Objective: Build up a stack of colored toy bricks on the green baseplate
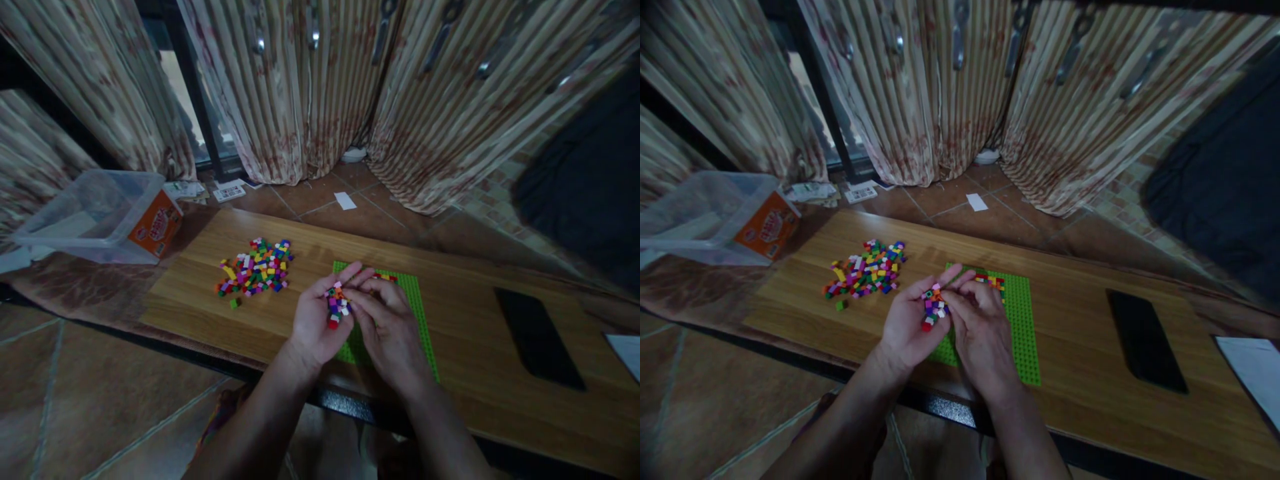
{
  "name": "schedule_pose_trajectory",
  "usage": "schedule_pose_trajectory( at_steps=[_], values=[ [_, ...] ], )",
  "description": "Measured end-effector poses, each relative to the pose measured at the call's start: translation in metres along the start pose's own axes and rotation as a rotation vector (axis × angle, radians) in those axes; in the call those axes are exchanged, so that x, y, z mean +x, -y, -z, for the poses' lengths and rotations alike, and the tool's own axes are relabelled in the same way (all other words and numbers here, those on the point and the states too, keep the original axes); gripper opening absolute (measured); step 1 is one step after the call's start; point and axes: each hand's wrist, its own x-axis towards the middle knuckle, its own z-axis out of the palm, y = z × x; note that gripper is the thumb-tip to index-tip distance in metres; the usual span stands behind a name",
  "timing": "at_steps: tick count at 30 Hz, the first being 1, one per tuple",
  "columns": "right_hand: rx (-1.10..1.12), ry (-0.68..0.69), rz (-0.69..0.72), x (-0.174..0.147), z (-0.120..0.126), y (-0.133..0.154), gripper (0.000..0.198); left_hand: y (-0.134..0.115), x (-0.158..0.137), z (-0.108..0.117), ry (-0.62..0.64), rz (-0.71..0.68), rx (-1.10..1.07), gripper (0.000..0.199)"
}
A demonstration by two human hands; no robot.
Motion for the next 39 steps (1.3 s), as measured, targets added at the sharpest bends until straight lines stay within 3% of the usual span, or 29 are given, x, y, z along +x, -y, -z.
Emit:
schedule_pose_trajectory(
  at_steps=[6,14,24,31,35,39],
  values=[
    [-0.012,-0.039,-0.04,0.0013,-0.0035,0.0011,0.021,0.0016,-0.0013,-0.0046,-0.064,0.01,0.018,0.032],
    [0.042,-0.135,-0.084,0.0031,-0.0055,0.0055,0.019,0.0003,-0.0017,-0.0044,-0.052,0.01,-0.001,0.033],
    [0.05,-0.042,-0.003,0.0003,0.0004,0.004,0.025,-0.0011,-0.0021,-0.0031,-0.046,0.013,-0.033,0.033],
    [0.093,-0.017,-0.056,0.0018,-0.0022,0.004,0.022,-0.0024,-0.0039,-0.003,-0.044,0.026,-0.026,0.033],
    [0.173,-0.082,-0.111,0.0023,-0.0019,0.0057,0.018,-0.001,-0.003,-0.0044,-0.043,0.025,-0.049,0.032],
    [0.302,-0.261,-0.236,0.0009,0.0035,0.0016,0.012,-0.0081,0.0002,-0.0001,-0.131,-0.035,-0.073,0.027]
  ],
)
